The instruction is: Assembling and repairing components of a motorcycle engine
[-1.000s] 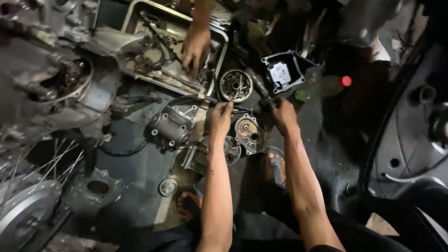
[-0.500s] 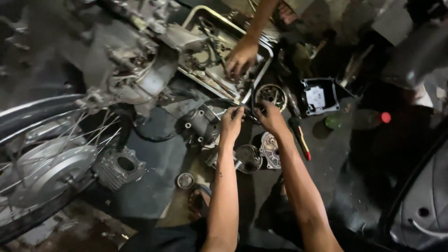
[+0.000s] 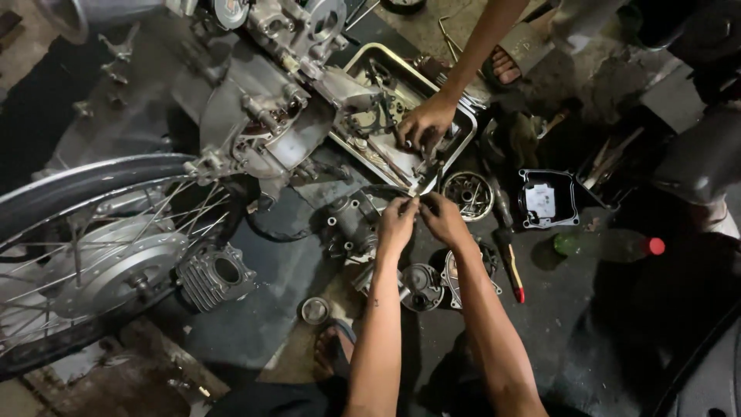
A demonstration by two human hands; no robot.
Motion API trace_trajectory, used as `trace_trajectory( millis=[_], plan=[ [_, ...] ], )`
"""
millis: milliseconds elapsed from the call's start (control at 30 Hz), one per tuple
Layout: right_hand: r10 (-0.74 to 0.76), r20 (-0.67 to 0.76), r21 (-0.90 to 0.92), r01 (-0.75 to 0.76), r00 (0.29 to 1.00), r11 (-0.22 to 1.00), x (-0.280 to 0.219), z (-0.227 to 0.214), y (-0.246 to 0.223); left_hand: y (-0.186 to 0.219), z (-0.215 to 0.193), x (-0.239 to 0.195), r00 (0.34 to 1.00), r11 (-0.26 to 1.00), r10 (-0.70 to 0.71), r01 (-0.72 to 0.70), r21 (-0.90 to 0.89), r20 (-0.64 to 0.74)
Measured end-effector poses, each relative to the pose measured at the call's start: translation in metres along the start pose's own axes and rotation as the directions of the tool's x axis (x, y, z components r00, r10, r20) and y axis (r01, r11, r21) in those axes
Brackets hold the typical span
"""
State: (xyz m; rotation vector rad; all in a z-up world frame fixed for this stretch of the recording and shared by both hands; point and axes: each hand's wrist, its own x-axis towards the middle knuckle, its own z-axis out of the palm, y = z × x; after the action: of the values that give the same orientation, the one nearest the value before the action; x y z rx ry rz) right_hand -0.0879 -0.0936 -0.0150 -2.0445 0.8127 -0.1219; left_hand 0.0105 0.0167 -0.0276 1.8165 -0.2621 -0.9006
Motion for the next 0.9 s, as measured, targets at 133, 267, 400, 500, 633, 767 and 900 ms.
trace_trajectory(
  millis=[133,267,400,500,633,767,900],
  plan=[
    [0.093,-0.003,0.075,-0.092,0.996,0.993,-0.004,0.001,0.008,-0.002,0.000,-0.002,0.999,0.999,-0.036,0.036,0.038,0.019],
    [0.114,-0.031,0.103,-0.110,0.993,0.989,-0.007,0.001,0.011,-0.001,0.002,0.000,0.999,0.999,-0.029,0.028,0.036,0.034],
    [0.142,-0.049,0.173,-0.132,0.989,0.976,-0.013,0.004,0.012,-0.005,0.006,-0.002,1.000,1.000,0.016,-0.017,0.014,0.019],
    [0.185,-0.081,0.215,-0.164,0.979,0.963,-0.018,-0.005,0.021,-0.004,0.016,-0.005,0.996,0.995,0.087,-0.086,-0.058,0.028],
    [0.260,-0.120,0.225,-0.229,0.958,0.947,-0.038,-0.023,0.031,-0.013,0.037,-0.004,0.992,0.994,0.103,-0.099,-0.052,0.073],
    [0.399,-0.173,0.231,-0.356,0.900,0.905,-0.073,-0.051,0.052,-0.028,0.052,0.002,0.992,0.999,0.051,-0.053,0.009,0.115],
    [0.497,-0.309,0.262,-0.430,0.811,0.864,-0.108,-0.071,0.107,-0.043,0.058,0.004,0.995,1.000,0.011,-0.011,0.003,0.096]
  ],
)
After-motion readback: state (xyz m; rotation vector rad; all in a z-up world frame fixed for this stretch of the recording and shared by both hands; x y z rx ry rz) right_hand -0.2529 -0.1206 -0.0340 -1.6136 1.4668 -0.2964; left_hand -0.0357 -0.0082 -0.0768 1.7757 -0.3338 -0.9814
